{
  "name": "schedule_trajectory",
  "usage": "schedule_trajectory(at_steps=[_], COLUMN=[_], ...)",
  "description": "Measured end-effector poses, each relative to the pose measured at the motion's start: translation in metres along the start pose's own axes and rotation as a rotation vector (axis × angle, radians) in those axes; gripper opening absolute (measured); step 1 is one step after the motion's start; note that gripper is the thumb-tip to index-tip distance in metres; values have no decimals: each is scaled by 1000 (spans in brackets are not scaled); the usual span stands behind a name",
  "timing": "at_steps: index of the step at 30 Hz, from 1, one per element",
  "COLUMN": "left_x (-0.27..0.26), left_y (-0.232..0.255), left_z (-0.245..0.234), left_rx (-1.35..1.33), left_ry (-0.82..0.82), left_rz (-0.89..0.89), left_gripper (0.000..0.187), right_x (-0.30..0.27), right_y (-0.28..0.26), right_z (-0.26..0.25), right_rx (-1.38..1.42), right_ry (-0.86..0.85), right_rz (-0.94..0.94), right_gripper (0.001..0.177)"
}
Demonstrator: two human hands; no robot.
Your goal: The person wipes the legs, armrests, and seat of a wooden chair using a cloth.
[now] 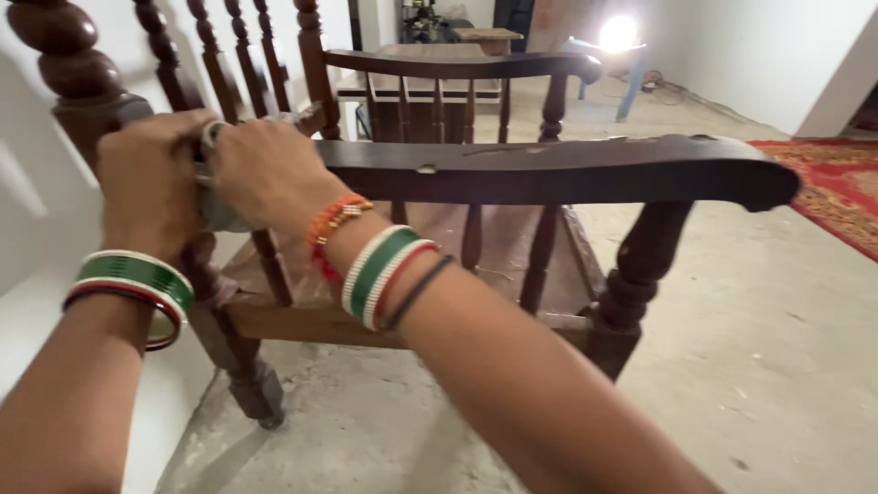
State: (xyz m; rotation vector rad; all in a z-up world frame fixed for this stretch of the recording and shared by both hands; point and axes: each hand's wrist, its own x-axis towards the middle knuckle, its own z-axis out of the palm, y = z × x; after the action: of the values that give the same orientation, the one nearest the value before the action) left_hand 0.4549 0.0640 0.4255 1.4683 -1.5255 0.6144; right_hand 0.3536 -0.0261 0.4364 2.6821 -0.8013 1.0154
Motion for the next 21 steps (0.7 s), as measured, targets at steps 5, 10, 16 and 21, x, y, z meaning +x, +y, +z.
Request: schedule_trajectory(at_steps=[5,10,16,21], left_x=[-10,-12,-20,-24], left_y=[-16,12,73,131], left_z=[6,35,78,93], left_rx=[30,-46,1,3], left_ry=[216,287,237,160], left_rz=[112,78,23,36], left_gripper=[26,29,52,65], right_x=[15,-18,-66,-104], right_y=[-13,8,59,90], right_z=[19,-3,-47,-82], right_rx=[25,60,-20,-150], right_ry=[-32,144,149,87], right_rz=[47,74,100,166], right_gripper=[56,47,32,35])
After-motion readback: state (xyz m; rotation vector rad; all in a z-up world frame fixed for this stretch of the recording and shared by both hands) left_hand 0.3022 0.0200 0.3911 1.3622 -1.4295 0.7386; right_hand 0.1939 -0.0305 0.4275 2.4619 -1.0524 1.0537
